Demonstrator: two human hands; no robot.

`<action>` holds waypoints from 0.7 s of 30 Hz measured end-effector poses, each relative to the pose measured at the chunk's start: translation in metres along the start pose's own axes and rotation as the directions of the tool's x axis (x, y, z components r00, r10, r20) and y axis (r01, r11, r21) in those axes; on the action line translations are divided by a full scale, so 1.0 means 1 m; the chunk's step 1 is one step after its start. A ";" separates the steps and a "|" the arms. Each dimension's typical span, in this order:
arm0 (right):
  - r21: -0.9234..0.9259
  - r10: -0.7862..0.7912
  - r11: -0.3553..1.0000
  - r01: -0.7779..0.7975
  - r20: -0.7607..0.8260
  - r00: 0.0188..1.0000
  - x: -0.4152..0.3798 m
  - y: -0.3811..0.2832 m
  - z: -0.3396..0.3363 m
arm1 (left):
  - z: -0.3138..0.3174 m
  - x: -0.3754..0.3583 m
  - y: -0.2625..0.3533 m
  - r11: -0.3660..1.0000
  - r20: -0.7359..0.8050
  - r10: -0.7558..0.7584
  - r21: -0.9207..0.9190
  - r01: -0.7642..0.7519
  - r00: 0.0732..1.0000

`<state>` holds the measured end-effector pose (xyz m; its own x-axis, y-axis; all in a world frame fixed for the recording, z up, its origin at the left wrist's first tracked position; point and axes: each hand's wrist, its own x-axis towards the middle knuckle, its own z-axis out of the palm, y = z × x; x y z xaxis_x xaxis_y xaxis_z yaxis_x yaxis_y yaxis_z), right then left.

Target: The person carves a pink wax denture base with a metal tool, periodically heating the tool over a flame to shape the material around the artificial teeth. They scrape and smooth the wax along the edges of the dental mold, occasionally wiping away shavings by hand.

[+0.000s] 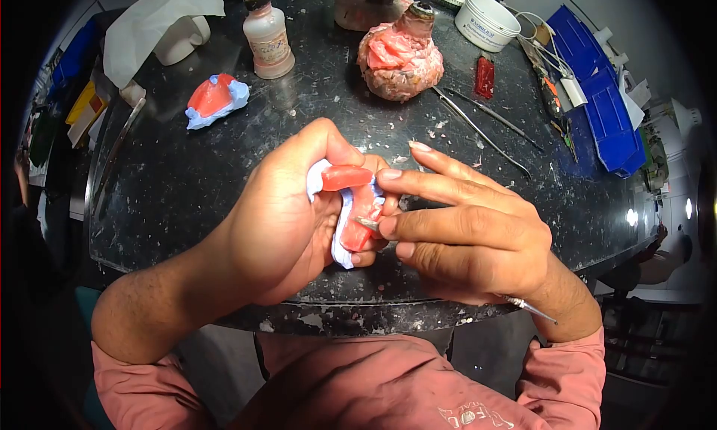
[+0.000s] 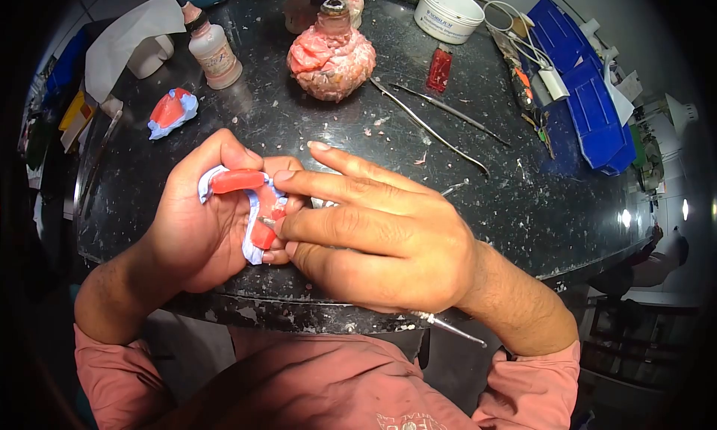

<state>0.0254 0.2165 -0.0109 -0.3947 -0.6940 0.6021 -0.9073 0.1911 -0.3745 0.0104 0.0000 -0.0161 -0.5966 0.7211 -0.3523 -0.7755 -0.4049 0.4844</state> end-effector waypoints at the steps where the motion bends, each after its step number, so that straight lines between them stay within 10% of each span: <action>1: 0.006 0.036 0.999 -0.036 -0.019 0.999 0.000 -0.001 0.001 | -0.002 0.001 -0.001 1.000 -0.009 -0.012 -0.017 0.011 1.000; 21: 0.122 0.107 0.987 -0.108 0.012 0.994 -0.002 -0.001 -0.002 | -0.005 0.003 -0.002 0.994 -0.039 -0.028 0.103 0.032 0.999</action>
<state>0.0269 0.2194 -0.0100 -0.4876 -0.6779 0.5502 -0.8352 0.1785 -0.5203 0.0089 0.0007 -0.0219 -0.5822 0.7099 -0.3962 -0.7687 -0.3220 0.5526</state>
